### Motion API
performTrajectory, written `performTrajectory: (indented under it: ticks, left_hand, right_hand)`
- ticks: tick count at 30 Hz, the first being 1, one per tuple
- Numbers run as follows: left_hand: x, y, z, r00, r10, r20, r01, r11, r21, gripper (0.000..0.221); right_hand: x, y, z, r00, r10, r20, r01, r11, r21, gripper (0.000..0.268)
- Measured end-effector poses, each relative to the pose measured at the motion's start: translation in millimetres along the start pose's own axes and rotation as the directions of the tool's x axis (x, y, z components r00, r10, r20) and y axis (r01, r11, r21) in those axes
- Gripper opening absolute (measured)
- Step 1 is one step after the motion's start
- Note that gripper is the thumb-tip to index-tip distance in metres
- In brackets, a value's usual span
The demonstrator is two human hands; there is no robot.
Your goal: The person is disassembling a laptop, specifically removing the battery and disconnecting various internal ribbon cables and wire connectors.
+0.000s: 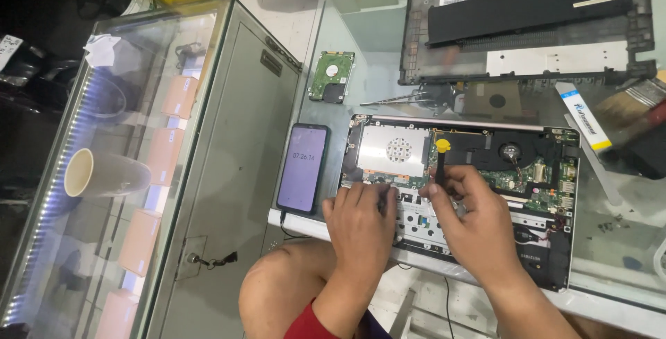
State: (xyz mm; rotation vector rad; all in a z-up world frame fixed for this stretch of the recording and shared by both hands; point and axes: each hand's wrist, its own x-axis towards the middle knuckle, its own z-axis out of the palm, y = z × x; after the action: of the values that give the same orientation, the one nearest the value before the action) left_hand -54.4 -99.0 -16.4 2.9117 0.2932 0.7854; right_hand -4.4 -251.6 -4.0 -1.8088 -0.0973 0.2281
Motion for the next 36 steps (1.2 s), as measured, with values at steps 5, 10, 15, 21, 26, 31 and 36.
performTrajectory:
  ticks: [5, 10, 15, 21, 26, 31, 36]
  left_hand:
    - [2, 1, 4, 0.999, -0.029, 0.035, 0.029, 1.000, 0.003, 0.015]
    - [4, -2, 7, 0.991, -0.078, 0.108, 0.084, 0.995, -0.051, 0.013]
    - [-2, -5, 11, 0.990, -0.084, 0.115, 0.098, 0.987, -0.127, 0.012]
    - [-6, -11, 11, 0.986, -0.078, 0.150, 0.103, 0.981, -0.164, 0.013]
    - [4, -12, -8, 0.965, -0.106, 0.238, 0.169, 0.949, -0.265, 0.011]
    - [43, -21, -61, 0.962, -0.205, 0.180, 0.270, 0.819, -0.506, 0.009]
    - [66, -27, -81, 0.864, 0.155, 0.479, 0.063, 0.910, -0.409, 0.035]
  right_hand:
    - [0, 6, 2, 0.999, 0.015, 0.031, -0.015, 1.000, 0.011, 0.023]
    - [2, -2, 1, 0.999, -0.040, 0.037, 0.041, 0.999, -0.035, 0.015]
    - [5, 4, 4, 0.988, -0.138, 0.067, 0.147, 0.976, -0.162, 0.014]
    - [5, 4, 5, 0.994, -0.082, 0.072, 0.095, 0.975, -0.201, 0.015]
    - [5, 3, 3, 0.991, -0.100, 0.086, 0.113, 0.980, -0.161, 0.017]
    - [2, -1, 1, 0.987, -0.162, 0.020, 0.162, 0.986, -0.025, 0.016]
    - [0, 5, 2, 0.956, -0.263, -0.132, 0.282, 0.947, 0.155, 0.018]
